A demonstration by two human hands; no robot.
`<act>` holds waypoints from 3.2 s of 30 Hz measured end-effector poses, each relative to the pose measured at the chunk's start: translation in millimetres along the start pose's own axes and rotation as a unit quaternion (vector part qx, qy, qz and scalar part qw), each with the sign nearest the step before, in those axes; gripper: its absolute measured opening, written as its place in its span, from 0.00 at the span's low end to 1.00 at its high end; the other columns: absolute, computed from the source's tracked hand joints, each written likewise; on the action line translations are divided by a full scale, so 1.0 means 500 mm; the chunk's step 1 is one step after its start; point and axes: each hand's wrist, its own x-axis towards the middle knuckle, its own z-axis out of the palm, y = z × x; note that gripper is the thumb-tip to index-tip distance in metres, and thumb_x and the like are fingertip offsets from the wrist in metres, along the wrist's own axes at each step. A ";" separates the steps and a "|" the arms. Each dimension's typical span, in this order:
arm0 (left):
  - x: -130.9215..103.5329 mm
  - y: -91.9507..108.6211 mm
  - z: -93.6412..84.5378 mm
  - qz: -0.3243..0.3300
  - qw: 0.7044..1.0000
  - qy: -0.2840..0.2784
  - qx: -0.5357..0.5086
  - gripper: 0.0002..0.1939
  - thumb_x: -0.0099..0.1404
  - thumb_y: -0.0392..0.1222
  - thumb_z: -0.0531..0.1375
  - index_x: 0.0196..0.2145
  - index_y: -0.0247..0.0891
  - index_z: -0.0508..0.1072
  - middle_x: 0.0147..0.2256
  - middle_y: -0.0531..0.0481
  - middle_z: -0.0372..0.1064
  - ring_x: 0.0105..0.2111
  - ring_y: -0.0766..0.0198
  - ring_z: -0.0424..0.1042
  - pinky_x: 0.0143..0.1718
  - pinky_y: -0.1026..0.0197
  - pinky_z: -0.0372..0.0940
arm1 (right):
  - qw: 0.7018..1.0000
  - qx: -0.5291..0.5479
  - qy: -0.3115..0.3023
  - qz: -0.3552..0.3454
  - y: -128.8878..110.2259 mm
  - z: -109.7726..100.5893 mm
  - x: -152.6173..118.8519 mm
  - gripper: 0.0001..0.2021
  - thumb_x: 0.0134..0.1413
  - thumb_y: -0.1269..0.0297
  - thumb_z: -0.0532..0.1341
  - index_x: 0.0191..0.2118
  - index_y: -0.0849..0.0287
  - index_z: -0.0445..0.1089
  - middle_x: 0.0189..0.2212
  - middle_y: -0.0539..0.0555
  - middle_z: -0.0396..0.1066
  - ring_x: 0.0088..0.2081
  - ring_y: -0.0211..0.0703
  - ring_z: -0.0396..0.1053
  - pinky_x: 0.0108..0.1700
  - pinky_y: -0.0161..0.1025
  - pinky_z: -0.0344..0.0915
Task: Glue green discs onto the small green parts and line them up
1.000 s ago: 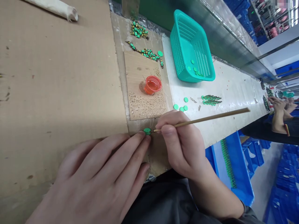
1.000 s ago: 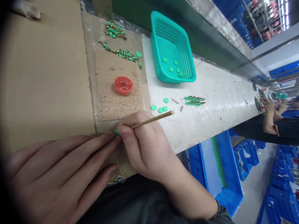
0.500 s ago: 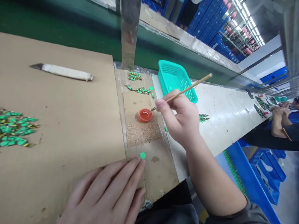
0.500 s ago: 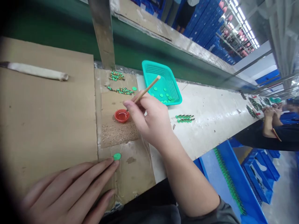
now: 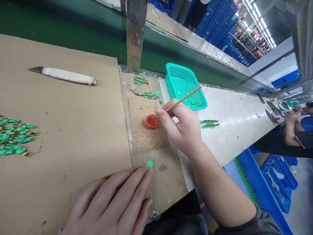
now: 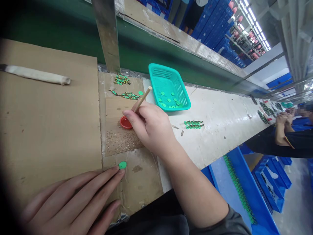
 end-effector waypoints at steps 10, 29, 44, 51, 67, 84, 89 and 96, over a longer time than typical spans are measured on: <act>0.000 0.000 -0.004 -0.003 1.000 -0.014 -0.001 0.33 0.85 0.52 0.61 0.83 0.52 0.66 0.66 0.52 0.84 0.58 0.47 0.79 0.66 0.43 0.62 | 1.000 -0.010 -0.015 0.014 -0.001 -0.001 -0.001 0.17 0.83 0.61 0.65 0.35 0.54 0.70 0.33 0.47 0.77 0.33 0.37 0.73 0.40 0.39 0.70; -0.021 0.012 -0.016 0.006 0.997 -0.069 0.037 0.27 0.84 0.54 0.61 0.76 0.53 0.75 0.72 0.48 0.77 0.68 0.43 0.77 0.72 0.39 0.65 | 0.993 0.107 0.037 0.023 -0.119 -0.027 -0.134 0.06 0.82 0.67 0.66 0.45 0.54 0.75 0.34 0.49 0.77 0.34 0.41 0.76 0.37 0.44 0.75; -0.010 0.019 -0.028 -0.009 0.996 -0.082 0.025 0.16 0.83 0.48 0.61 0.63 0.49 0.80 0.70 0.48 0.79 0.65 0.40 0.78 0.64 0.34 0.66 | 0.996 0.080 -0.012 0.034 -0.122 -0.010 -0.168 0.11 0.83 0.66 0.65 0.40 0.53 0.72 0.33 0.48 0.75 0.34 0.41 0.73 0.37 0.44 0.74; -0.033 -0.001 -0.010 0.031 0.998 -0.043 0.024 0.18 0.82 0.49 0.58 0.62 0.51 0.81 0.73 0.50 0.76 0.64 0.40 0.77 0.63 0.33 0.65 | 0.996 0.079 -0.020 0.039 -0.121 -0.006 -0.168 0.13 0.83 0.67 0.66 0.39 0.53 0.70 0.32 0.48 0.73 0.34 0.40 0.72 0.38 0.43 0.73; -0.031 0.011 -0.025 -0.002 0.995 -0.093 0.018 0.16 0.82 0.48 0.61 0.62 0.51 0.82 0.76 0.52 0.73 0.67 0.39 0.77 0.68 0.33 0.66 | 0.993 0.088 -0.024 0.069 -0.123 -0.009 -0.173 0.09 0.82 0.72 0.58 0.54 0.54 0.75 0.45 0.54 0.80 0.47 0.47 0.80 0.52 0.50 0.80; 0.039 0.008 -0.041 0.069 0.994 -0.075 0.036 0.20 0.84 0.44 0.60 0.68 0.45 0.80 0.58 0.49 0.87 0.56 0.46 0.80 0.56 0.41 0.66 | 0.988 0.066 -0.137 0.027 -0.111 -0.044 -0.216 0.13 0.76 0.78 0.64 0.56 0.54 0.77 0.51 0.55 0.89 0.51 0.47 0.84 0.56 0.51 0.84; 0.042 0.056 -0.060 0.034 0.997 -0.076 0.001 0.16 0.81 0.41 0.65 0.62 0.44 0.83 0.54 0.44 0.88 0.53 0.50 0.80 0.58 0.43 0.69 | 0.992 0.049 -0.116 0.016 -0.121 -0.045 -0.242 0.10 0.77 0.75 0.64 0.52 0.52 0.77 0.47 0.56 0.88 0.48 0.50 0.83 0.52 0.51 0.83; -0.039 0.018 -0.179 -0.068 0.991 0.016 0.117 0.13 0.84 0.43 0.59 0.56 0.44 0.84 0.49 0.45 0.87 0.48 0.58 0.83 0.54 0.53 0.76 | 0.998 -0.013 -0.052 0.035 -0.157 -0.032 -0.300 0.03 0.78 0.68 0.66 0.49 0.52 0.75 0.43 0.56 0.85 0.44 0.53 0.84 0.48 0.49 0.79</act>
